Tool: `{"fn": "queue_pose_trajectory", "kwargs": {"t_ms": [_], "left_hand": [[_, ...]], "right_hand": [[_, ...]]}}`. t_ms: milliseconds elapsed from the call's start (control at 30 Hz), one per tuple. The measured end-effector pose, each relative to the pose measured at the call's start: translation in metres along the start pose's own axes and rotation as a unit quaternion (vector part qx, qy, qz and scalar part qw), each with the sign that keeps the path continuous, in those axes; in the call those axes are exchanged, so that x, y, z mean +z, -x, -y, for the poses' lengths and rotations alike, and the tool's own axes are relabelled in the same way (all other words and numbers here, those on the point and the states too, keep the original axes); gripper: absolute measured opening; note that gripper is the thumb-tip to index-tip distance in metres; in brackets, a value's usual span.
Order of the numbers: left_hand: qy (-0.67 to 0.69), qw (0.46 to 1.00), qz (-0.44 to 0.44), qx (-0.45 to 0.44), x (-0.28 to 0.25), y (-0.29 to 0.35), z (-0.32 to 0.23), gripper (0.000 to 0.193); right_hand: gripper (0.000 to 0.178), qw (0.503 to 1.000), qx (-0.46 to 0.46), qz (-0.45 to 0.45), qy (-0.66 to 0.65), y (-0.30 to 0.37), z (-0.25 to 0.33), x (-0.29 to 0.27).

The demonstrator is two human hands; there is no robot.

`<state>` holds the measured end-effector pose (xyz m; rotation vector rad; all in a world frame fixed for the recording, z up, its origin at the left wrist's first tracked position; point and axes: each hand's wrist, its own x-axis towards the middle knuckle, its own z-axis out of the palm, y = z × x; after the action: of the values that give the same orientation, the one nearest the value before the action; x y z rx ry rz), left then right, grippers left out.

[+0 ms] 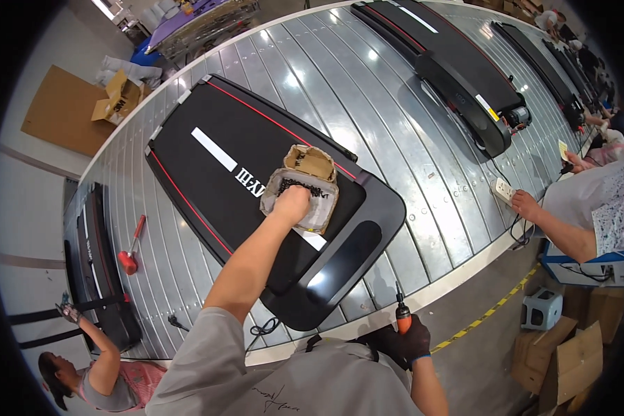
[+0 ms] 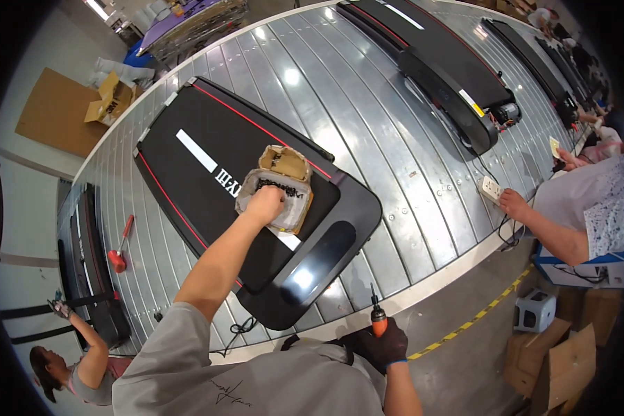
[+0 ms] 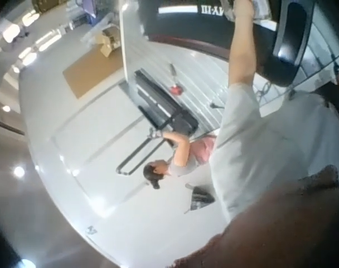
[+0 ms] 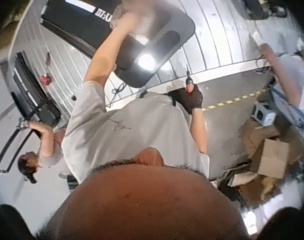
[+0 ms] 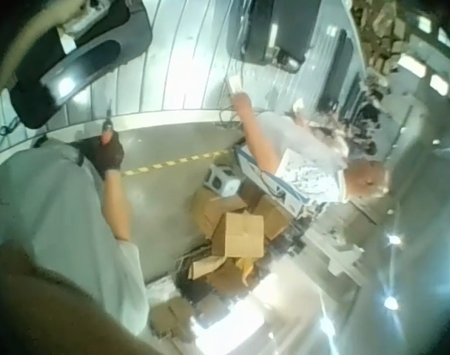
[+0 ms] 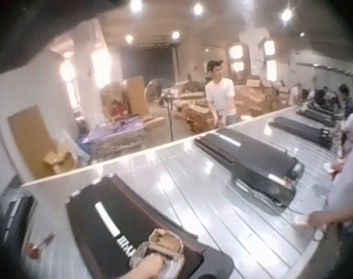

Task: Assembling treadmill components on an industrial assembly line using an electric screwdriver.

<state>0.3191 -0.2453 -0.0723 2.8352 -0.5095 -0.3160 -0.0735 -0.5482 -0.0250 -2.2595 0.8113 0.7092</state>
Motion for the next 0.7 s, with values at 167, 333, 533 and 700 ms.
{"fn": "queue_pose_trajectory", "kwargs": {"t_ms": [167, 333, 533, 700], "left_hand": [[0.093, 0.993, -0.072, 0.01, -0.006, 0.014, 0.002, 0.017], [0.659, 0.737, -0.031, -0.148, -0.004, 0.079, -0.042, 0.029], [0.844, 0.483, 0.134, -0.192, -0.019, 0.165, -0.095, 0.023], [0.894, 0.385, 0.113, -0.201, 0.003, 0.195, -0.105, 0.016]], "right_hand": [[0.063, 0.999, -0.031, -0.002, -0.036, 0.001, 0.02, -0.015], [0.067, 0.994, -0.108, 0.027, 0.012, -0.01, 0.07, -0.033], [0.068, 0.959, -0.263, 0.067, 0.078, -0.005, 0.126, -0.057], [0.066, 0.94, -0.31, 0.102, 0.099, -0.017, 0.109, -0.055]]}}
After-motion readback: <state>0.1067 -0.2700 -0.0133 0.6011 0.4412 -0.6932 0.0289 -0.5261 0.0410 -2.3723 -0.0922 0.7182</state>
